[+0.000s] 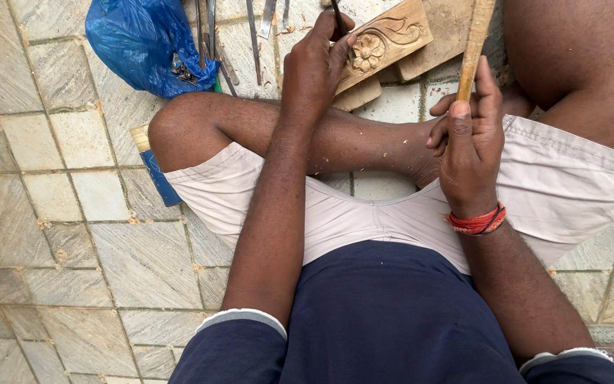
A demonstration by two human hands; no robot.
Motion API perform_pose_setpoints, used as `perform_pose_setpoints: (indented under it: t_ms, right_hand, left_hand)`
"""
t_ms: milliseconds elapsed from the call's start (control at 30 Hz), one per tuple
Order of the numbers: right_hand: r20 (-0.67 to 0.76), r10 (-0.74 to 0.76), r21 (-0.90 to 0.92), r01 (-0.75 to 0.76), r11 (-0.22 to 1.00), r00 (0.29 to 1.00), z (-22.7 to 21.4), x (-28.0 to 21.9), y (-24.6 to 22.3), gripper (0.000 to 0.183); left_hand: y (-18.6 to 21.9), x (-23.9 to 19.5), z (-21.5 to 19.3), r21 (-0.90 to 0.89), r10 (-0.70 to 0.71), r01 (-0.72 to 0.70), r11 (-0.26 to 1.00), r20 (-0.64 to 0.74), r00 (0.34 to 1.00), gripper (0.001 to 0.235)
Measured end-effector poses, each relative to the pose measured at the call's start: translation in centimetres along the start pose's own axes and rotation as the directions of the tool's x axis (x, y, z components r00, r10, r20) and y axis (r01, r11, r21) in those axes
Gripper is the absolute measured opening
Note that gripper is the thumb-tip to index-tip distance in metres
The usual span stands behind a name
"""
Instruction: The person sits cross-legged on the floor and carves a floral design into a small rectangular piece of wood using a chisel and a wooden mallet. They repeatedly strike the chisel to shape the wood and occasionally switch to different chisels from the floor.
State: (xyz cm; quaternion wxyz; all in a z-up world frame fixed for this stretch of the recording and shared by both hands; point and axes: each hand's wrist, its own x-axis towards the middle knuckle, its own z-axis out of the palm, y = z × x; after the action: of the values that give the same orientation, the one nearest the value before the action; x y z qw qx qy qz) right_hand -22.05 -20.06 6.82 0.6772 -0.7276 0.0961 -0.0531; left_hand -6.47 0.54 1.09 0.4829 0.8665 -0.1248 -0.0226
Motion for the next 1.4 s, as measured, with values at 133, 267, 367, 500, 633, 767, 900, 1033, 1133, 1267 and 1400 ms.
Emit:
perform_pose_setpoints:
  t_ms: [133, 267, 367, 500, 633, 767, 900, 1033, 1133, 1267, 1400]
  right_hand:
    - [0.052, 0.033, 0.020, -0.034, 0.999, 0.998, 0.3, 0.2, -0.4, 0.057]
    - [0.124, -0.003, 0.024, 0.000, 1.000, 0.992, 0.7, 0.3, -0.9, 0.058]
    - [0.136, -0.025, -0.041, 0.030, 0.999, 0.990, 0.9, 0.4, -1.2, 0.057]
    - [0.138, -0.015, -0.069, 0.024, 0.997, 0.990, 1.1, 0.4, -1.5, 0.057]
    - [0.140, -0.016, -0.094, 0.030, 0.995, 0.990, 1.1, 0.4, -1.7, 0.057]
    - [0.154, -0.021, -0.105, 0.038, 0.994, 0.988, 1.1, 0.4, -1.7, 0.060]
    - [0.163, -0.027, -0.067, 0.038, 0.997, 0.986, 1.1, 0.4, -1.6, 0.058]
    - [0.168, -0.026, -0.065, 0.037, 0.997, 0.985, 1.0, 0.3, -1.3, 0.057]
    - [0.160, -0.038, -0.150, 0.063, 0.987, 0.986, 1.0, 0.2, -1.4, 0.054]
    - [0.173, -0.134, -0.213, 0.170, 0.962, 0.976, 1.2, 0.9, -1.9, 0.049]
    - [0.227, -0.282, -0.476, 0.359, 0.803, 0.932, 0.8, 3.4, -3.3, 0.046]
  left_hand:
    - [0.0, 0.0, -0.1, 0.029, 0.049, -0.049, 0.998, -0.003, 0.999, 0.020]
    - [-0.3, -0.1, 0.0, -0.004, 0.086, -0.086, 0.996, -0.024, 0.996, 0.018]
    - [-0.4, -0.1, 0.2, 0.015, 0.052, -0.052, 0.999, -0.005, 0.999, 0.019]
    - [-0.5, 0.0, 0.4, 0.044, 0.054, -0.054, 0.998, -0.001, 0.999, 0.024]
    - [-0.6, 0.0, 0.6, 0.039, 0.054, -0.054, 0.998, -0.002, 0.999, 0.023]
    - [-0.9, -0.1, 0.7, 0.037, 0.047, -0.047, 0.998, 0.009, 0.999, 0.022]
    - [-1.1, 0.0, 0.9, 0.076, 0.008, -0.010, 0.997, 0.034, 0.999, 0.024]
    - [-1.2, 0.0, 0.9, 0.080, 0.058, -0.058, 0.995, 0.005, 0.998, 0.023]
    - [-1.0, 0.0, 1.0, 0.092, 0.073, -0.072, 0.993, -0.009, 0.997, 0.026]
    - [-0.5, 0.0, 1.2, 0.107, 0.067, -0.071, 0.992, 0.038, 0.997, 0.020]
    - [-0.2, -0.2, 1.2, 0.159, 0.133, -0.131, 0.978, -0.002, 0.991, 0.022]
